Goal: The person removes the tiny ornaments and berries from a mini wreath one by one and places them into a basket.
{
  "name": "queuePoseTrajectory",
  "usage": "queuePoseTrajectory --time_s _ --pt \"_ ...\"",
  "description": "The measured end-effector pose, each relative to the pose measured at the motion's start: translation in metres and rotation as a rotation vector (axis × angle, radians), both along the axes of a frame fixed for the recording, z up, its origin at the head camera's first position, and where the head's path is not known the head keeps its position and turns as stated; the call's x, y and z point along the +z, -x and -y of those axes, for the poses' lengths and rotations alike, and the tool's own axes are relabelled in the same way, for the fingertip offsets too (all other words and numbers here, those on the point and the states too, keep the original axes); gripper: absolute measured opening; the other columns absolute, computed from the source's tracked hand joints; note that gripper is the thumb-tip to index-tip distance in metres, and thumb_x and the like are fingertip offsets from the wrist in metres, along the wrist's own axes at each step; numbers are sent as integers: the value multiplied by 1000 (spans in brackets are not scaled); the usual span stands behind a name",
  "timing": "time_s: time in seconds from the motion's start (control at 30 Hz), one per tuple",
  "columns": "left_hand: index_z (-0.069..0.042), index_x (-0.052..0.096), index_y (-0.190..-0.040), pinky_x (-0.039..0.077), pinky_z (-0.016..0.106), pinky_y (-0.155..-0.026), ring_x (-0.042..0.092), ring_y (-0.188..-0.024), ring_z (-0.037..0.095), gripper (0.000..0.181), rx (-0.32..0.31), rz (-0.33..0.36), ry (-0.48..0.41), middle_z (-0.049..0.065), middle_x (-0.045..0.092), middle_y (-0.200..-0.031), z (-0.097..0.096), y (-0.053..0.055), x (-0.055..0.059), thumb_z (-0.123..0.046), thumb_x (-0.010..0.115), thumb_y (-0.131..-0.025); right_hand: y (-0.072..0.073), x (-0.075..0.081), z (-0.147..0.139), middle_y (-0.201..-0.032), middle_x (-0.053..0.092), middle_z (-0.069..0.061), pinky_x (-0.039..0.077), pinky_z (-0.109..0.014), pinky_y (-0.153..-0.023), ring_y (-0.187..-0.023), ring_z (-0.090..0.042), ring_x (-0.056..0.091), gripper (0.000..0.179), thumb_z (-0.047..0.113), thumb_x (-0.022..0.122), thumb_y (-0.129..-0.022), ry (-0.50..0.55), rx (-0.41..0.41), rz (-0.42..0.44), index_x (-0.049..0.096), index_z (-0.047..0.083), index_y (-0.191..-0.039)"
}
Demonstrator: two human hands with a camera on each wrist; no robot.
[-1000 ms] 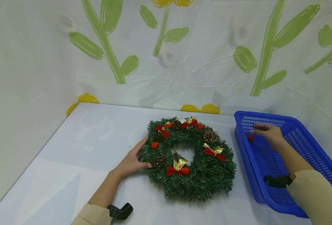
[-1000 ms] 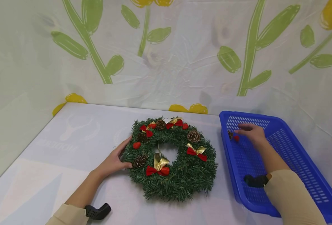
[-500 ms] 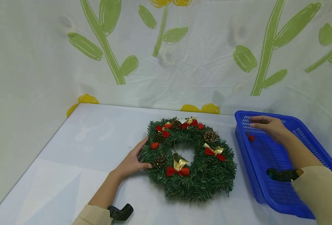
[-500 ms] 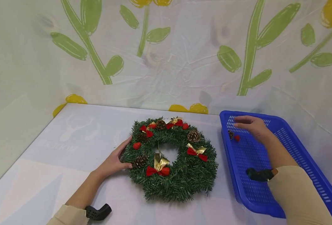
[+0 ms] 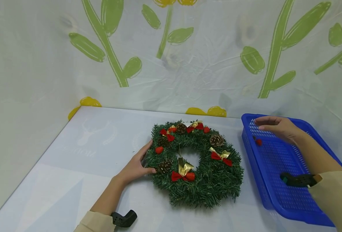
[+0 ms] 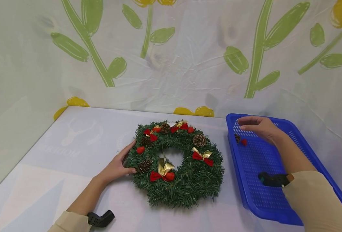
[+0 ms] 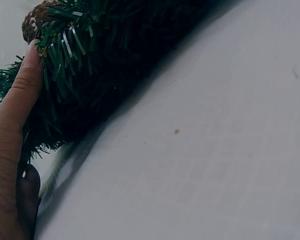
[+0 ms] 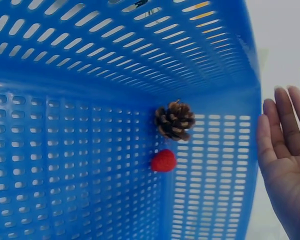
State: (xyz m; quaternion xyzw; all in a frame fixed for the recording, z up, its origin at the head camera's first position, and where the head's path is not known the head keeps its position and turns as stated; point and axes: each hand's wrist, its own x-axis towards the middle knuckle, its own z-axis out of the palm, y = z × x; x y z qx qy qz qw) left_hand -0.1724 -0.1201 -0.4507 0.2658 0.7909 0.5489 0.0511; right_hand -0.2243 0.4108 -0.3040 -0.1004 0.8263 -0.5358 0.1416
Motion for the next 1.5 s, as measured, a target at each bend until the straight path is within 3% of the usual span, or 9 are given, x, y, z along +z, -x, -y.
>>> queuePoseTrajectory --time_s 0.23,0.37,0.63,0.73,0.97,1.27,1.5 --pt "-21 15 -154 21 57 -111 12 -143 38 105 -4 -16 3 12 13 -158 1 1 0 -43 78 -73 -3 13 4 -112 65 17 48 -11 -83 -104 3 59 34 1 55 -94 -35 18 -37 63 14 -124" --pt "-24 15 -154 20 57 -111 13 -143 38 105 1 -12 9 11 13 -158 1 1 0 -49 76 -72 -3 21 6 -114 65 14 47 -12 -85 -104 1 60 37 -6 52 -93 -6 88 -51 60 10 -126" --pt "-22 15 -154 20 58 -111 12 -143 39 106 -6 -17 4 13 13 -158 0 0 0 -53 74 -72 -7 31 18 -115 66 10 48 -13 -85 -104 -2 62 39 -6 54 -92 37 109 -57 61 12 -126" --pt "-22 15 -154 21 59 -110 13 -143 39 106 -5 -13 5 13 13 -158 0 0 -1 -53 74 -72 -8 32 26 -115 67 8 49 -14 -85 -103 -3 62 39 -8 54 -91 72 110 -66 61 11 -124" --pt "-24 15 -153 22 58 -110 13 -143 38 105 4 -29 14 12 14 -158 0 2 -4 -53 74 -72 -9 32 45 -114 67 11 50 -16 -84 -105 -4 62 39 -5 57 -91 42 87 -88 63 16 -123" --pt "-24 15 -153 20 57 -111 13 -143 37 104 -3 -31 7 11 14 -158 0 3 -4 -52 74 -72 -4 28 64 -115 66 12 50 -17 -87 -106 -3 61 39 -6 57 -91 104 143 -72 59 10 -127" --pt "-24 15 -153 20 58 -111 12 -143 37 104 -7 -28 -2 11 13 -158 0 3 -5 -46 76 -73 -3 22 77 -117 64 11 50 -18 -87 -107 -4 60 45 -7 56 -90 160 160 -108 58 17 -128"
